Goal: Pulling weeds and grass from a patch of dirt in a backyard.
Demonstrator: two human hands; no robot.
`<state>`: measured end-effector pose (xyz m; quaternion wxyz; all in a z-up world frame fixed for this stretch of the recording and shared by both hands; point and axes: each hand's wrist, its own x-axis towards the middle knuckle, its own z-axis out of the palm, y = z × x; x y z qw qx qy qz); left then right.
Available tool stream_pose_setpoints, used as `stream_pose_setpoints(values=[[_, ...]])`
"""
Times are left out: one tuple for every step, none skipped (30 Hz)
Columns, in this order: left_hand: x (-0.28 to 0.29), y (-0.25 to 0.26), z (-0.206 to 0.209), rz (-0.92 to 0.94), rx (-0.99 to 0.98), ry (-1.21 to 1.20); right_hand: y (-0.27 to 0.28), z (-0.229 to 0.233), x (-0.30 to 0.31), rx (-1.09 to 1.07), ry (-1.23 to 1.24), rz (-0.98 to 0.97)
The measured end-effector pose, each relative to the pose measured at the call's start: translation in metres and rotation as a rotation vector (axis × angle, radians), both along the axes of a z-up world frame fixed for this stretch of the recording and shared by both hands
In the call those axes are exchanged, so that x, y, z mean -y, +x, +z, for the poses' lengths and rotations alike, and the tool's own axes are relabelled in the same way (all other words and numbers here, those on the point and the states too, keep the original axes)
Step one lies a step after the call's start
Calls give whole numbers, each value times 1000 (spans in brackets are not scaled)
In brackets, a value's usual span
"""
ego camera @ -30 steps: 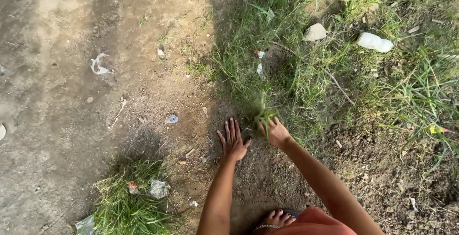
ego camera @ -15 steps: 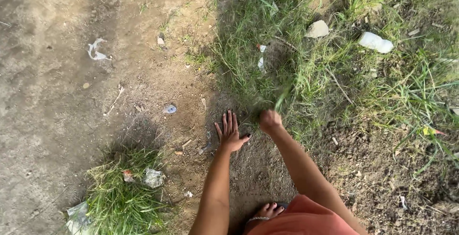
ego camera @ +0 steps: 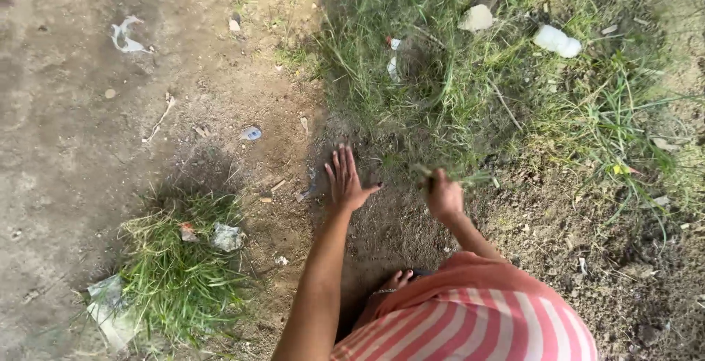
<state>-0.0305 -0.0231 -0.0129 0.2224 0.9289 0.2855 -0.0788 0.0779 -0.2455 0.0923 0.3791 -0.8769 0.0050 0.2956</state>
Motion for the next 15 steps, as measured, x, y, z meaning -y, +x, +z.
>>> stream_pose_setpoints(values=[[2, 0, 7, 8, 0, -3, -5, -18, -8, 0, -3, 8], [2, 2, 14, -58, -80, 10, -8, -35, -18, 156, -108, 272], [2, 5, 21, -123, -160, 22, -10, -53, -28, 314, -211, 536], [1, 0, 23, -116, -162, 24, -14, -62, -37, 314, -207, 543], [0, -3, 25, -165, -229, 48, -18, -72, -46, 547, -329, 847], [-2, -7, 27, -218, -299, 75, -23, -82, -56, 780, -448, 1146], [-3, -7, 31, -215, -304, 80, -21, -87, -67, 780, -440, 1146], [-2, -7, 35, -202, -286, 57, -20, -91, -76, 772, -537, 1259], [-2, -6, 38, -188, -269, 34, -19, -96, -85, 761, -635, 1371], [-2, -5, 35, -189, -274, 33, -16, -93, -92, 756, -631, 1372], [-2, -5, 33, -184, -277, 26, -14, -89, -98, 658, -701, 1324], [-2, -4, 31, -178, -280, 20, -11, -85, -106, 560, -769, 1274], [-3, -3, 33, -178, -286, 21, -6, -93, -109, 556, -764, 1275], [-2, -4, 35, -173, -258, 26, -3, -101, -111, 555, -806, 1235], [-2, -5, 37, -168, -231, 31, -1, -108, -112, 552, -849, 1196]])
